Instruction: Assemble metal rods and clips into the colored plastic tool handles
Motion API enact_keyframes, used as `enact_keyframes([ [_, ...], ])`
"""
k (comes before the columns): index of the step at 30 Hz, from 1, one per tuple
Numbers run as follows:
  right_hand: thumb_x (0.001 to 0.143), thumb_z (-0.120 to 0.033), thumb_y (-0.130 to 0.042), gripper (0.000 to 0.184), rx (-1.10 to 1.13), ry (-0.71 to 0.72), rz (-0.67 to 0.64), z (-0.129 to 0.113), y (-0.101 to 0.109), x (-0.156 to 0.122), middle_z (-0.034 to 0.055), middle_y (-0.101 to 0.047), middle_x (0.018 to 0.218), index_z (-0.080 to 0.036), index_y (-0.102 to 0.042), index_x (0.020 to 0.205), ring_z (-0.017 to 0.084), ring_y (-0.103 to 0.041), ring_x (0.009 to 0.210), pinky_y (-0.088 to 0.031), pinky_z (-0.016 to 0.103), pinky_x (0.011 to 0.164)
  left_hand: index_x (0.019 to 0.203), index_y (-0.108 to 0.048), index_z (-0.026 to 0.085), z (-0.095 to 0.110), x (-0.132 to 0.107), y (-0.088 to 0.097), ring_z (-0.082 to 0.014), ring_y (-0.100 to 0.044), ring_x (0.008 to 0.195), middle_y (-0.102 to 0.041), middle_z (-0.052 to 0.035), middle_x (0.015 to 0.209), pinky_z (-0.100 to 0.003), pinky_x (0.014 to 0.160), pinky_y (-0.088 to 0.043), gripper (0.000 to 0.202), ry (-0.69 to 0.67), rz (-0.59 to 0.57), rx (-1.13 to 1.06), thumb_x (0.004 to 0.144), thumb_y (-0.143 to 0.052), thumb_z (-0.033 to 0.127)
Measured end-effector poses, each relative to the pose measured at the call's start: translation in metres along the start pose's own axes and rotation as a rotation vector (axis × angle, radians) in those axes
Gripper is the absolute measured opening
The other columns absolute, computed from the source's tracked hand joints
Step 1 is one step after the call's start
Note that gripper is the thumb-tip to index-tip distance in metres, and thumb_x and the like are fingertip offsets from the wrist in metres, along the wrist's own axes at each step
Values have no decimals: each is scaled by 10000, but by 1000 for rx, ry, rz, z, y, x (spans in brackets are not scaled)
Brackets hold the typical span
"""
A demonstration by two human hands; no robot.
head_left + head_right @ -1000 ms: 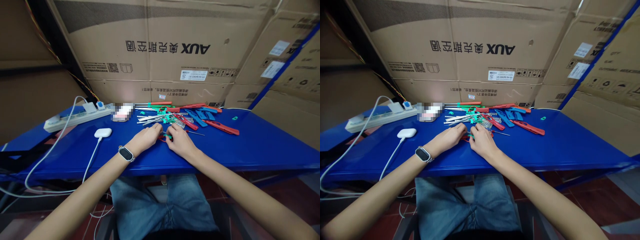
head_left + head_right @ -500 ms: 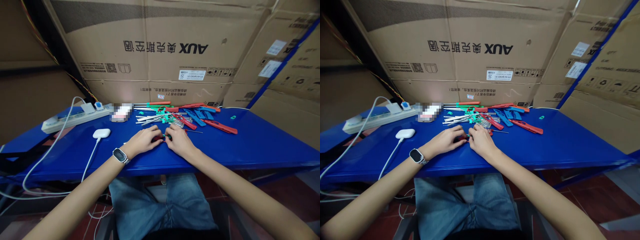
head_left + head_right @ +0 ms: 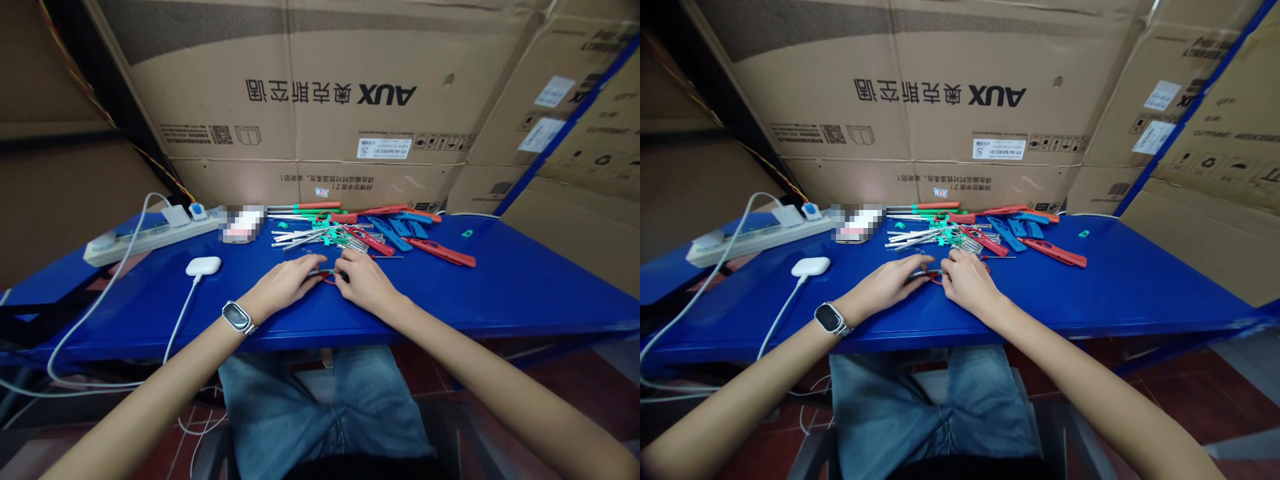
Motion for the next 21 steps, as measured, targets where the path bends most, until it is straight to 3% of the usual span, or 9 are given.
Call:
enact_keyframes([
  [5, 903, -129, -539, 158, 20, -25, 14, 0, 0, 0, 74, -635, 923, -169, -659, 808, 202, -592, 903, -430, 312, 782, 1084, -648, 207, 2, -1, -2, -183, -672, 884, -622, -57, 1076, -284, 756, -517, 233, -15, -37, 109, 1025, -431, 267],
  [13, 904, -145, -540, 145, -12, -54, -3, 1, -2, -2, 70, -654, 895, -186, -657, 829, 213, -597, 911, -438, 306, 763, 1072, -692, 215, 8, -5, -1, -163, -660, 829, -642, -47, 1080, -253, 640, -491, 250, -44, -18, 204, 1010, -454, 264],
  [21, 891, -152, -545, 135, -11, -92, 27, 4, -4, 0, 62, -636, 873, -191, -651, 817, 210, -594, 899, -435, 294, 729, 1241, -661, 208, 8, -9, -1, -201, -603, 962, -615, -83, 1055, -334, 848, -529, 346, -142, 44, 115, 1016, -399, 188],
])
Point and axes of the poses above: each hand's wrist, its own x-axis towards the middle knuckle, its own y-axis out of the back of the hand, z = x × y, the point moved 8 cm from there along x, towards the middle knuckle
